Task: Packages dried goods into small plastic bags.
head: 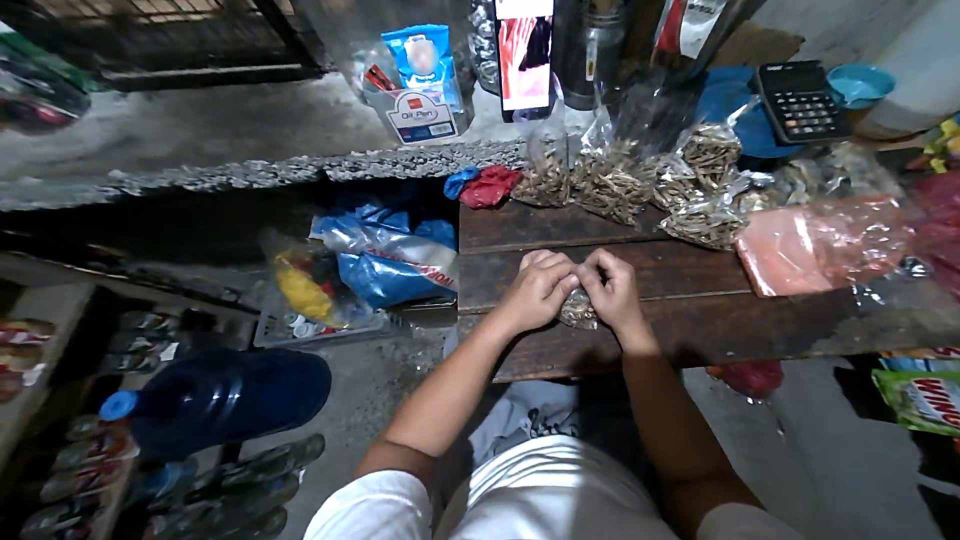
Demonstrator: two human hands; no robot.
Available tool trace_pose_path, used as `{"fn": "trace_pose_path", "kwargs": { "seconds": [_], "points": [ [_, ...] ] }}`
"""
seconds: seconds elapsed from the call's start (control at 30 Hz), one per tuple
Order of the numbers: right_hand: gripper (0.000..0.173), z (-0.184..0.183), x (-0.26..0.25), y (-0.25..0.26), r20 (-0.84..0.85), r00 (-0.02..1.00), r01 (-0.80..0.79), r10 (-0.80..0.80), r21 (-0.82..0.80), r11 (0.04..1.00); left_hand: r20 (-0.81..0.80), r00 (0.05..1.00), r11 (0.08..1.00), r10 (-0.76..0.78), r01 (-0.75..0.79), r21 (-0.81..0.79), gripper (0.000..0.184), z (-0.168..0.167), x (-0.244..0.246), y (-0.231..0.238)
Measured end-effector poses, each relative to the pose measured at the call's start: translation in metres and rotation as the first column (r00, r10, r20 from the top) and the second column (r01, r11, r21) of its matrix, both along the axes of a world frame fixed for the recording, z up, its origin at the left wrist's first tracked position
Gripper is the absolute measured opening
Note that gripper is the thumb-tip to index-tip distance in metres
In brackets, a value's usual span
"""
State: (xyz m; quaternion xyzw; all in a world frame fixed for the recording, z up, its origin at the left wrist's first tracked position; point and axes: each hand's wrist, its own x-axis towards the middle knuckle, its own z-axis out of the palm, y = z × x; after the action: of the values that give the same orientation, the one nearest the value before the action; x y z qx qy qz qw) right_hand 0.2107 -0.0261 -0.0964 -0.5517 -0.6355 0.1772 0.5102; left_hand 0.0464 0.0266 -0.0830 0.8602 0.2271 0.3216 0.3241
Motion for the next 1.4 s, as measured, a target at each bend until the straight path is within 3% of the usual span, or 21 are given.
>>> {"fn": "trace_pose_path", "kwargs": {
  "seconds": [0.17, 0.63, 0.87, 1.03, 1.4],
  "points": [
    [0.043, -0.007, 0.001, 0.004, -0.034, 0.994, -0.095, 0.103, 0.190, 0.977, 0.012, 1.000, 0.993, -0.002, 0.001, 0.118, 0.041, -0.003, 0.003, -0.001],
    [0.040, -0.002, -0.001, -0.002, -0.227, 0.970, -0.049, 0.091, 0.184, 0.982, -0.076, 0.997, 0.999, -0.032, 0.034, 0.019, 0.028, 0.010, 0.007, -0.005],
    [0.038, 0.002, -0.001, -0.002, -0.316, 0.944, -0.044, 0.089, 0.146, 0.988, 0.013, 1.000, 1.000, -0.027, 0.027, 0.012, 0.028, 0.001, 0.008, -0.006],
    [0.041, -0.004, 0.001, 0.001, -0.144, 0.989, -0.022, 0.044, 0.153, 0.988, 0.022, 1.000, 0.982, 0.004, 0.000, -0.187, 0.040, -0.003, 0.004, -0.004],
    [0.044, -0.010, 0.001, 0.005, -0.018, 0.999, 0.035, -0.032, 0.223, 0.974, 0.022, 1.000, 0.812, 0.002, 0.011, -0.584, 0.026, 0.016, 0.007, -0.004]
  ]
}}
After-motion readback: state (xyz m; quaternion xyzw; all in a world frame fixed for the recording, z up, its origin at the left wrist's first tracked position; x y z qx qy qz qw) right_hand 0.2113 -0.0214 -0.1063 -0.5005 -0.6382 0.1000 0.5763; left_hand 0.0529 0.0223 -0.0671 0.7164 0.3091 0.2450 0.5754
